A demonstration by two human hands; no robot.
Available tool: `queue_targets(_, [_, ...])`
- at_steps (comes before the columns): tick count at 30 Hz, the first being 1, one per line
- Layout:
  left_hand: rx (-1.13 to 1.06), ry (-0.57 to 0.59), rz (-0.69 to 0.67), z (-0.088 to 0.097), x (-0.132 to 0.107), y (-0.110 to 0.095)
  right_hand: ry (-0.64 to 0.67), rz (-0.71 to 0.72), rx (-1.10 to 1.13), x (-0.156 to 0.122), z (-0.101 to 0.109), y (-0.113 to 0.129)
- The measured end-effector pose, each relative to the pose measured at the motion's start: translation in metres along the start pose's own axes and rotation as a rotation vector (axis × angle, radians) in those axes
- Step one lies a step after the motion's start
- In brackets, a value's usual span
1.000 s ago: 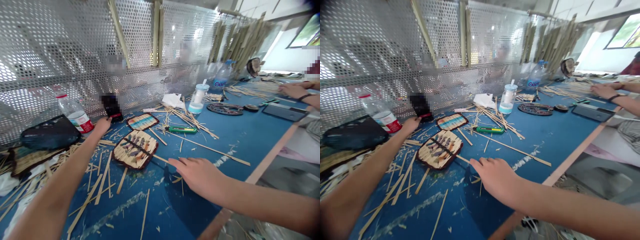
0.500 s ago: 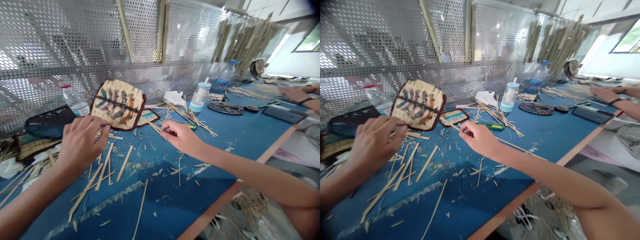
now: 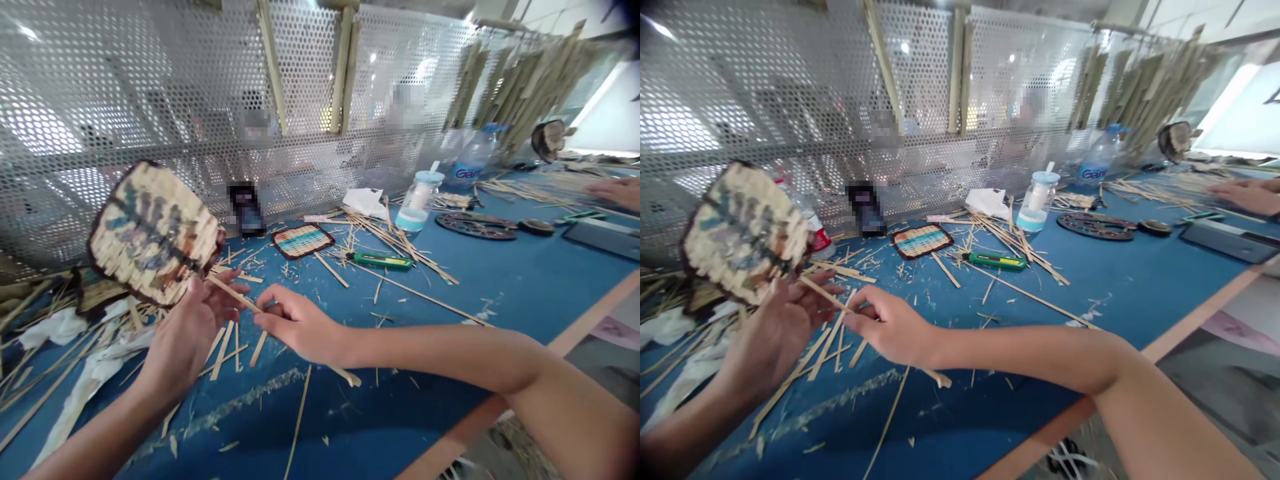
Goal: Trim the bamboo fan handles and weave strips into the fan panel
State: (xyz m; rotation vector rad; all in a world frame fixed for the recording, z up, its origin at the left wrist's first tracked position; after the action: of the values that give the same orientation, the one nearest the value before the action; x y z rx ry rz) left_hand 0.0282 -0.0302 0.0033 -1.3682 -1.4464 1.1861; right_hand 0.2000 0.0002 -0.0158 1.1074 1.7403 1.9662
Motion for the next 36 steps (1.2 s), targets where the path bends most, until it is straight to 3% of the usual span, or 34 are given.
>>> queue_targets(3, [-0.145, -0.079, 0.125, 0.0, 0.005, 0.003, -0.106, -0.063, 0.089, -0.006, 0.008, -0.01])
queue_targets(6, [-0.196, -0.159, 0.126, 0.008, 0.016, 0.009, -0.165, -0.137, 0.151, -0.01, 0.011, -0.016])
queue_targets(12, [-0.191, -0.245, 0.067, 0.03, 0.031, 0.02, -0.048, -0.316, 0.183, -0.017, 0.001, -0.023])
queue_targets(18, [-0.105, -0.226, -0.011, 0.037, 0.031, 0.026, 0.019, -0.408, 0.296, 0.0, 0.025, -0.023])
queue_targets(23, [-0.049, -0.2, -0.001, 0.04, 0.031, 0.027, 0.036, -0.376, 0.287, 0.009, 0.041, -0.026])
queue_targets(36, [0.065, -0.166, -0.003, 0.041, 0.027, 0.031, 0.051, -0.337, 0.281, 0.001, 0.034, -0.036])
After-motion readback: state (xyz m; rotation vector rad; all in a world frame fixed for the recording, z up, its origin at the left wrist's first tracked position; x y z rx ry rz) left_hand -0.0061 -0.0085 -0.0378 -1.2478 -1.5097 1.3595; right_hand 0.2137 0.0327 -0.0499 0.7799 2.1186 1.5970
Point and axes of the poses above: each hand's wrist, its own x-axis towards the middle knuckle, its own z-axis out of the back of the hand, y = z × x, the point moved 1 cm from there along x, towards the middle knuckle, and after that the axes turned 7 degrees about z, right-handed, at the moved point
